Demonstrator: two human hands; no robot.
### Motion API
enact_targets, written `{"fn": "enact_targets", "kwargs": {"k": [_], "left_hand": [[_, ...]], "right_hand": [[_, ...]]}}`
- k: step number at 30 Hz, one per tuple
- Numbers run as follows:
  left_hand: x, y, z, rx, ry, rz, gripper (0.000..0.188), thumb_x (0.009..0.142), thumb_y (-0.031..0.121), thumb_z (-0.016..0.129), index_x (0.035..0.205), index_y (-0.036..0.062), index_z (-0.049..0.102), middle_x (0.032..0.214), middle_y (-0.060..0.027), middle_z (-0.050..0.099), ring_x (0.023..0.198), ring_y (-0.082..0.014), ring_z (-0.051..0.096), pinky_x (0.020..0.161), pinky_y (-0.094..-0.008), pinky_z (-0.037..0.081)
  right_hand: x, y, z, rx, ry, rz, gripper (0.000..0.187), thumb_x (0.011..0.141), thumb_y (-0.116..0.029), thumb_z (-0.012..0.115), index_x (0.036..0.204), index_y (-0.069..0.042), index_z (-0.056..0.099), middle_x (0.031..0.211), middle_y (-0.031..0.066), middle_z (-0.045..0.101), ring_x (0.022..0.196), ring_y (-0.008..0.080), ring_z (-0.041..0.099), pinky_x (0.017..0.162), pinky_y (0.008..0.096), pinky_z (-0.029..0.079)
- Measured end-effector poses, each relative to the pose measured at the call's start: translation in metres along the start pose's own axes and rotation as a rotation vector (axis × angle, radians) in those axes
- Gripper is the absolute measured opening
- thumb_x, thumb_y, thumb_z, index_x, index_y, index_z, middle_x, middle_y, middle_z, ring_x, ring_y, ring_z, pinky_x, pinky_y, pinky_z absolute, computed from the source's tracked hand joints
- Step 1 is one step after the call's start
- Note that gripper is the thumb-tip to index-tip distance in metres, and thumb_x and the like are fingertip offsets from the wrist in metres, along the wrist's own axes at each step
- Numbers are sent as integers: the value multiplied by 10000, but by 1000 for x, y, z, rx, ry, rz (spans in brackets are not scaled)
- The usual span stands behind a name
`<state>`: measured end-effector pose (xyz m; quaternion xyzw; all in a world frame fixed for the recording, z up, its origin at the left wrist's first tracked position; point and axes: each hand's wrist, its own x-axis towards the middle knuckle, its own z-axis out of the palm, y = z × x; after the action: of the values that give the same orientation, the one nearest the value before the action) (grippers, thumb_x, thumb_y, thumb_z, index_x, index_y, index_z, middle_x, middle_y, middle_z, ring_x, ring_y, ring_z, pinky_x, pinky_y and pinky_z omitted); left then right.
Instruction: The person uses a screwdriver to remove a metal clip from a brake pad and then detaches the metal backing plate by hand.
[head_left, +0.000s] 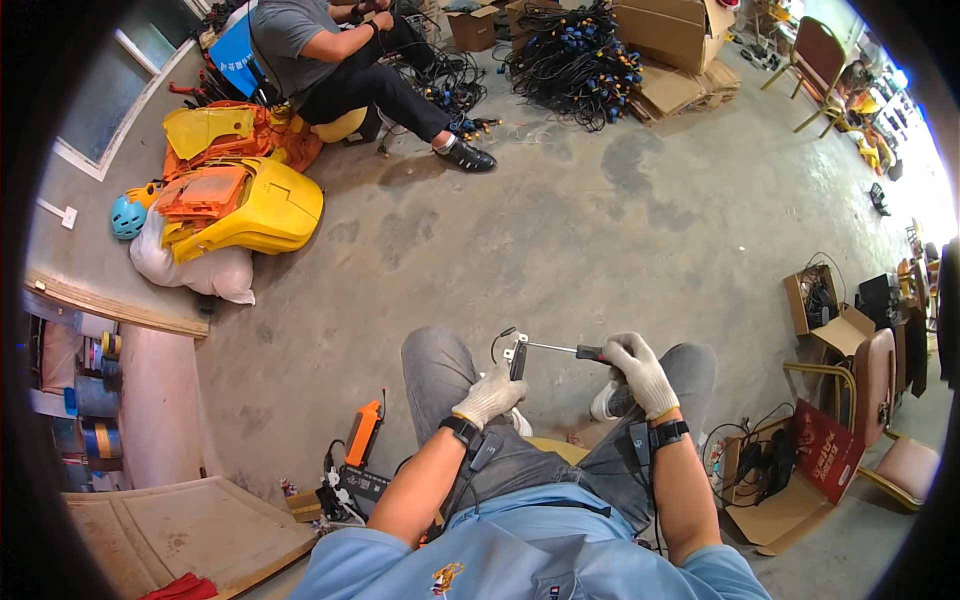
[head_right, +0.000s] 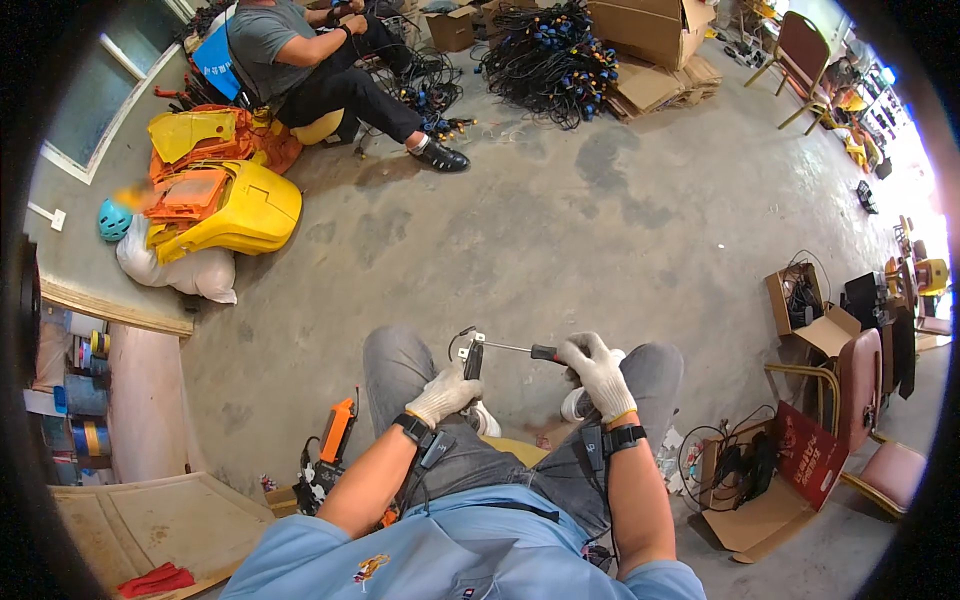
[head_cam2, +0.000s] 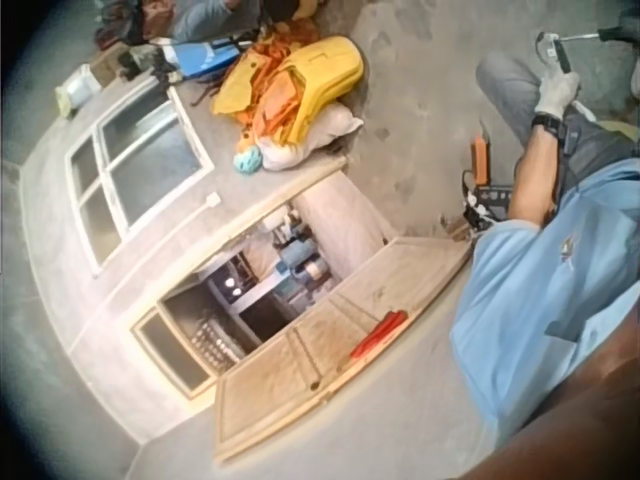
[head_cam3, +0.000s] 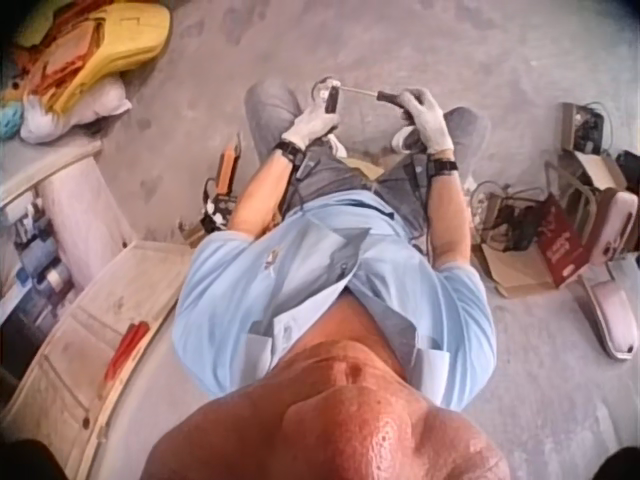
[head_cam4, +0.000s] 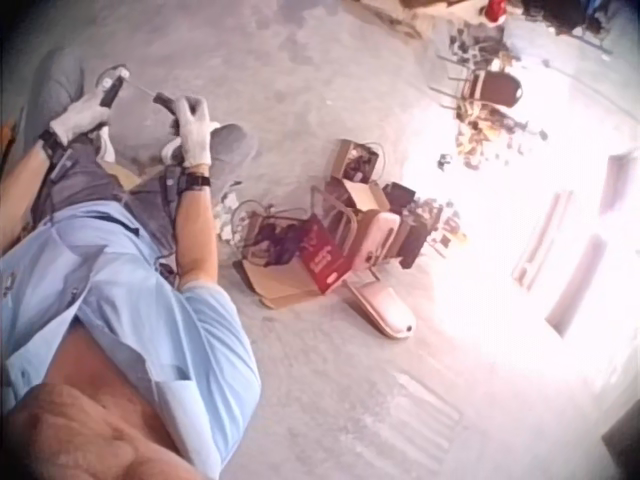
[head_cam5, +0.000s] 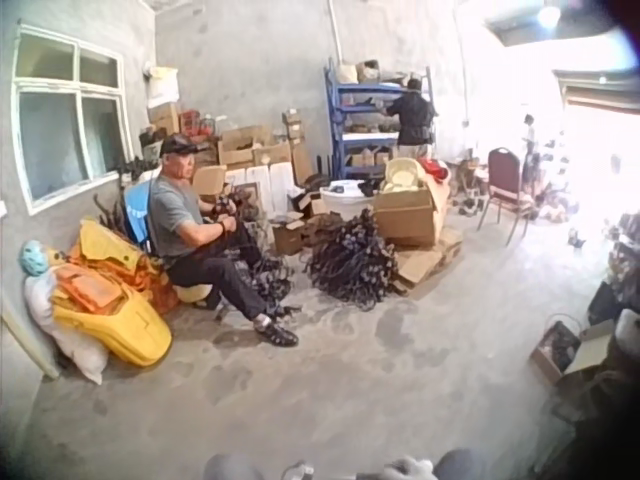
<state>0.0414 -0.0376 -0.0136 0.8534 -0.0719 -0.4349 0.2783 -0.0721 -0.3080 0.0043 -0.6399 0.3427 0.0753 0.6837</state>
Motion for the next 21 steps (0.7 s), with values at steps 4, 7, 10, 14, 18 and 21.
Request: {"fn": "enact_targets", "kwargs": {"k": [4, 7, 10, 14, 18, 21], "left_hand": [[4, 0, 1, 5, -39, -25, 504, 797, 357, 693, 1129, -21, 674, 1000, -281, 750, 978, -448, 737, 892, -488, 553], [7, -8, 3, 18, -8, -9, 445, 789, 353, 701, 1027, -22, 727, 971, -269, 768, 954, -429, 759, 870, -482, 567], [2, -4, 1, 7, 49, 6, 402, 797, 362, 707, 902, -23, 761, 872, -240, 778, 878, -370, 787, 816, -469, 577], [-4, 2, -1, -38, 35, 17, 355, 823, 322, 700, 886, -24, 744, 821, -216, 759, 819, -347, 773, 773, -461, 561], [-5, 7, -4, -30, 39, 31, 353, 816, 293, 711, 947, -35, 711, 853, -221, 764, 838, -363, 771, 786, -469, 566], [-5, 5, -2, -28, 71, 9, 371, 804, 295, 719, 1004, -18, 704, 882, -219, 770, 872, -367, 773, 825, -464, 573]], "right_hand": [[0, 5, -3, 54, 52, -90, 394, 972, -222, 791, 1230, 56, 686, 920, 80, 720, 732, 107, 662, 687, 281, 569], [-10, -12, 1, -21, 21, -34, 409, 1006, -302, 758, 1223, 40, 698, 921, 62, 726, 753, 94, 643, 695, 278, 550], [-14, -23, 2, -106, 13, 28, 378, 1030, -343, 712, 1182, 3, 722, 932, 51, 735, 770, 98, 631, 691, 281, 528], [-10, -10, 3, 5, 8, -95, 430, 1022, -331, 743, 1246, 24, 654, 1041, 72, 698, 796, 108, 652, 696, 288, 554], [-8, -12, 0, -23, 44, -103, 413, 999, -284, 759, 1296, -5, 696, 1010, 77, 728, 831, 105, 679, 745, 282, 569], [-15, -30, -2, -124, -2, 100, 513, 1015, -314, 743, 1380, 31, 634, 1027, 85, 722, 803, 119, 683, 716, 285, 567]]}}
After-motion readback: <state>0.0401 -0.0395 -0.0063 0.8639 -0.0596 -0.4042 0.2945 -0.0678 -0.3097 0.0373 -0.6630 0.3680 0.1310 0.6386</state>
